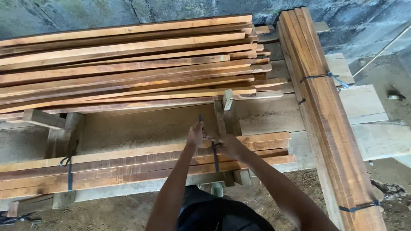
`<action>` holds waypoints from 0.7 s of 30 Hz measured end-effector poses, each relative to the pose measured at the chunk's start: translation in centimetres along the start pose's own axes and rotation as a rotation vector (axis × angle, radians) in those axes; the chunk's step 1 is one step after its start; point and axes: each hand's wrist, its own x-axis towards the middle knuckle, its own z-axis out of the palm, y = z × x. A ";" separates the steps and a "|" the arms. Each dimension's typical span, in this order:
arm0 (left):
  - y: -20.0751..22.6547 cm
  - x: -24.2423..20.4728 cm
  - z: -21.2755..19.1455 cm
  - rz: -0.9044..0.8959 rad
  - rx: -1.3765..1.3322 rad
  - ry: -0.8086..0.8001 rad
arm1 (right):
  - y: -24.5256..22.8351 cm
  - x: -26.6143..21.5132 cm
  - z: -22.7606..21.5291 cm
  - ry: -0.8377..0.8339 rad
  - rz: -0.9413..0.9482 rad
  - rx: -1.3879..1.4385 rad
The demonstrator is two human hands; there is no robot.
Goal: Tying small wooden planks together into a bundle using plastic strips and a utility knife.
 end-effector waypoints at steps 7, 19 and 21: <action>5.8 -6.4 0.2 0.111 0.129 0.085 | 1.6 1.2 1.6 -0.118 -0.030 -0.229; 5.8 -10.8 1.4 0.075 0.471 0.126 | 2.2 1.6 2.3 -0.019 -0.173 -0.187; 6.3 -10.6 1.7 0.066 0.484 0.161 | 2.6 1.8 2.1 -0.015 -0.155 -0.135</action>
